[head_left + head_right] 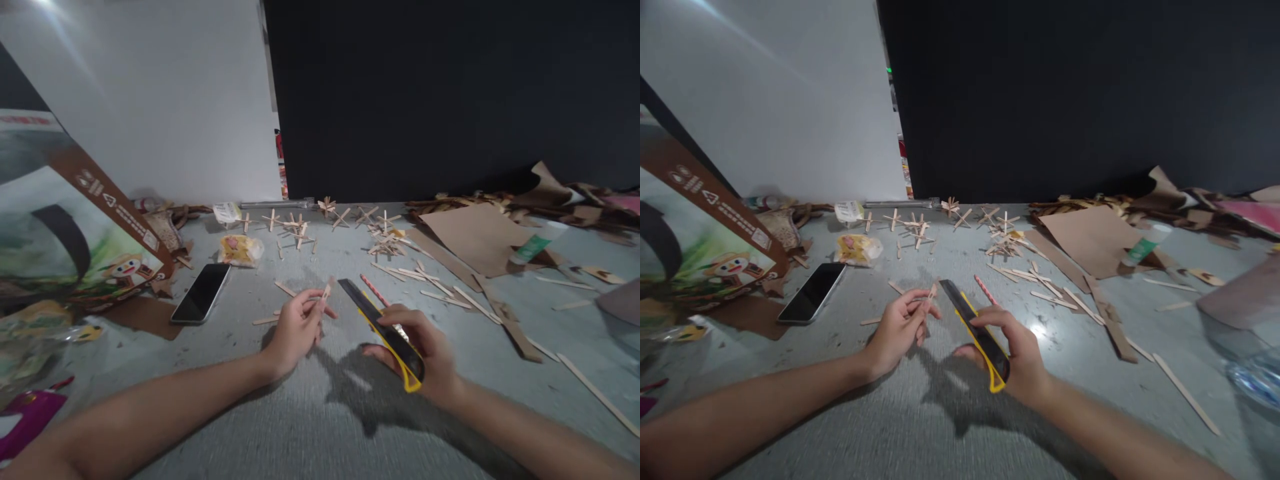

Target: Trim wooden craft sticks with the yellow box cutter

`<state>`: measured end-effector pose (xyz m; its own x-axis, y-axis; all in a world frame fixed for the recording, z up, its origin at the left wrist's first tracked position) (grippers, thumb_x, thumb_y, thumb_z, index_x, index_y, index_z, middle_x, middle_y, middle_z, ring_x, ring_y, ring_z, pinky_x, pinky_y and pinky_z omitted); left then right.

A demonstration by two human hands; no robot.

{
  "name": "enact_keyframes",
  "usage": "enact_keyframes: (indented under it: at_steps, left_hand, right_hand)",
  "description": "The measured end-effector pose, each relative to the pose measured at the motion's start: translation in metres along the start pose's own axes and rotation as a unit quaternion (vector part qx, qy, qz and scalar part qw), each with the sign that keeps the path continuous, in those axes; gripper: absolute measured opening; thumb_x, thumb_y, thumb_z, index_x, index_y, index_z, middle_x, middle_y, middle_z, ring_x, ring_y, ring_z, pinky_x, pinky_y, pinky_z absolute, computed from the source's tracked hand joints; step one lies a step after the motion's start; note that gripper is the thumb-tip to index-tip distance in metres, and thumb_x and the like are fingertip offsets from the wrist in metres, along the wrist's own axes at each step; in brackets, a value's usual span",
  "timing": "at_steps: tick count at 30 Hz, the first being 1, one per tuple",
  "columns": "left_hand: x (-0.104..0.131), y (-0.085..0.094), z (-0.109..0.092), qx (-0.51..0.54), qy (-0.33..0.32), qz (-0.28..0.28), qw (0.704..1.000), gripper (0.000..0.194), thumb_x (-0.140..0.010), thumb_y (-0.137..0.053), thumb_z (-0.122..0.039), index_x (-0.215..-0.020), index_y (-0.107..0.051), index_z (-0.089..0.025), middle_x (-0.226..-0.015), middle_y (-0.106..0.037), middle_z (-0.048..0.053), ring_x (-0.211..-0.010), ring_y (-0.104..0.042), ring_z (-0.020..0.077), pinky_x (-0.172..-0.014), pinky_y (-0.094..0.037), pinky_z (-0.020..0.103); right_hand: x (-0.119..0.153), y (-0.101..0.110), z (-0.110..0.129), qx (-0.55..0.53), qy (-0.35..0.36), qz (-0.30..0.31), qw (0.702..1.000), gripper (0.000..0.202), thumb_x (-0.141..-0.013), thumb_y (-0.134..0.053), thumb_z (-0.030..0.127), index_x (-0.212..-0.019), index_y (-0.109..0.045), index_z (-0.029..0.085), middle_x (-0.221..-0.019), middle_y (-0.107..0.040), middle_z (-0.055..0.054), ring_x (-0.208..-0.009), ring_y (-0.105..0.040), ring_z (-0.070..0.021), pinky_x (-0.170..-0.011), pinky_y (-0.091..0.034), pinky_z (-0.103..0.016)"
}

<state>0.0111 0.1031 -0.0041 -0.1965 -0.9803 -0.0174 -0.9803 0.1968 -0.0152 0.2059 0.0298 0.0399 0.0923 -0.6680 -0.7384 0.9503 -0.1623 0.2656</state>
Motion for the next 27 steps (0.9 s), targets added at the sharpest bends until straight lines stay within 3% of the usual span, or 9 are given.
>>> enact_keyframes:
  at_steps: [3,9,17,23,27]
  left_hand:
    - [0.001,0.000,0.001,-0.005,0.008,0.003,1.000,0.054,-0.087,-0.070,-0.065,-0.110,-0.061,-0.017,-0.083,-0.074,0.004,-0.039,-0.043,0.0051,-0.040,-0.035,0.022]
    - [0.001,-0.002,0.001,-0.017,0.014,0.012,1.000,0.052,-0.087,-0.069,-0.063,-0.109,-0.061,-0.017,-0.080,-0.072,0.002,-0.038,-0.042,0.0048,-0.039,-0.034,0.021]
    - [0.004,-0.004,-0.003,-0.033,0.015,0.017,0.999,0.054,-0.087,-0.069,-0.063,-0.112,-0.062,-0.015,-0.082,-0.072,0.003,-0.039,-0.042,0.0052,-0.039,-0.033,0.022]
    - [0.004,-0.006,-0.003,-0.058,0.027,0.042,0.997,0.056,-0.086,-0.066,-0.066,-0.108,-0.065,-0.015,-0.077,-0.068,0.001,-0.040,-0.042,0.0058,-0.040,-0.032,0.023]
    - [0.006,-0.010,-0.002,-0.084,0.029,0.064,0.994,0.052,-0.090,-0.061,-0.064,-0.110,-0.065,-0.016,-0.080,-0.067,0.002,-0.043,-0.042,0.0071,-0.044,-0.034,0.024]
  right_hand:
    - [-0.002,0.004,0.003,0.011,-0.005,-0.031,0.999,0.021,-0.094,-0.077,0.027,-0.108,-0.061,0.028,-0.088,-0.071,-0.002,-0.072,-0.072,-0.0192,-0.065,-0.059,-0.030]
    - [-0.007,-0.007,0.008,0.069,-0.037,0.048,0.996,0.030,-0.097,-0.066,0.020,-0.126,-0.061,0.028,-0.103,-0.079,-0.006,-0.080,-0.079,-0.0210,-0.071,-0.062,-0.030]
    - [-0.014,-0.008,0.026,0.090,0.011,0.045,0.995,0.013,-0.094,-0.065,0.019,-0.101,-0.065,0.030,-0.076,-0.073,0.002,-0.056,-0.070,-0.0160,-0.056,-0.058,-0.026]
    - [-0.014,-0.009,0.015,0.119,-0.032,0.062,0.990,0.029,-0.095,-0.062,0.021,-0.124,-0.064,0.028,-0.098,-0.082,-0.004,-0.075,-0.080,-0.0205,-0.068,-0.064,-0.028]
    - [-0.011,-0.012,0.011,0.103,-0.039,0.074,0.991,0.025,-0.096,-0.063,0.024,-0.120,-0.067,0.028,-0.104,-0.083,-0.005,-0.082,-0.081,-0.0217,-0.072,-0.064,-0.029]
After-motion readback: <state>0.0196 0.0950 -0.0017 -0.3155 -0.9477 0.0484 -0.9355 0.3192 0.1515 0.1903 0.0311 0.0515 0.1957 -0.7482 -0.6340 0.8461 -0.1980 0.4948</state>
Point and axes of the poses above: each hand's wrist, its own x-axis away from the middle knuckle, its own y-axis out of the back of the hand, z = x × y, the point moved 9 cm from there along -x, towards the middle knuckle
